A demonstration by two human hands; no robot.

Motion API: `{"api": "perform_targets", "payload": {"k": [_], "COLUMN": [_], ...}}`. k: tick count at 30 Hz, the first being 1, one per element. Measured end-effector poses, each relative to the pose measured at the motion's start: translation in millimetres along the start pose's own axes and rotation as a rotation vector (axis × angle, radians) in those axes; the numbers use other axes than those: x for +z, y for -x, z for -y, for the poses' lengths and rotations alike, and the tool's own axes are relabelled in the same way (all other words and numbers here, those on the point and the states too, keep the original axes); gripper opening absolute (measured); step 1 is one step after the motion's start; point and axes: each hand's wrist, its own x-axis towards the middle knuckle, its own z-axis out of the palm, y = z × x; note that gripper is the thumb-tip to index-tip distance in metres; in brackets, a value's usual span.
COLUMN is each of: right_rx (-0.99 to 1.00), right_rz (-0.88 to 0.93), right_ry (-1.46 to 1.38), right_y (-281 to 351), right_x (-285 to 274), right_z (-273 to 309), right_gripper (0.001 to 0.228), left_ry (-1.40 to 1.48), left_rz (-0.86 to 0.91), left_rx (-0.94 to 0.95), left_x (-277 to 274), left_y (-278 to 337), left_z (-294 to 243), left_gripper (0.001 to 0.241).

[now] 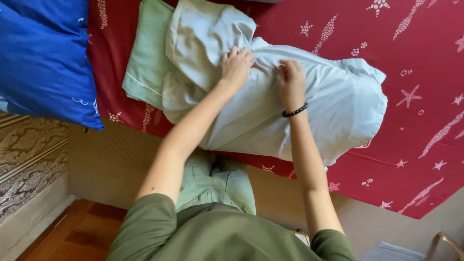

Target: The person inserts a blue pillow into a light-colored pillowcase on a bed. They align the pillow with the case opening, push it inside, and then adjust the fabric to cover the pillow completely.

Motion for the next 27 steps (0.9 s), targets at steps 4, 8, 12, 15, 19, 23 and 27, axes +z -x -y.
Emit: {"api": "perform_targets", "payload": {"k": [4,8,12,15,19,23,27], "right_rx": [-0.201,0.035,0.172,0.064,0.112,0.149,0.191], "right_rz": [-0.172,-0.131,-0.248,-0.361,-0.362,-0.469,-0.654], "right_ry": [0.476,0.517,0.159,0.111,0.100,0.014,-0.176], "right_y": [-4.3,23.7,39.0,47.8,75.2,105.0,116.5], "right_x": [-80.7,-128.4,-107.8,-112.9,-132.9,-121.3,-130.5], "right_z": [-69.6,-144.6,-138.6,-130.1,-115.4,-102.4,-63.3], "right_gripper": [0.033,0.027,0.012,0.009,0.008,0.010,0.014], "left_ry": [0.030,0.100,0.102,0.460,0.335,-0.124,0.138], "left_rz": [0.057,-0.027,0.276,0.021,0.348,0.388,0.502], "left_rx": [-0.117,-0.029,0.195,0.233,-0.046,-0.031,0.024], "left_x": [2.1,-8.6,64.9,79.6,63.2,9.8,-7.3], "left_y": [-10.1,-23.2,-41.0,-46.6,-60.7,-55.1,-54.0], "left_z": [-2.9,-27.9,-130.2,-197.9,-134.0,-54.1,-64.5], "left_gripper": [0.007,0.007,0.013,0.017,0.025,0.049,0.031]}}
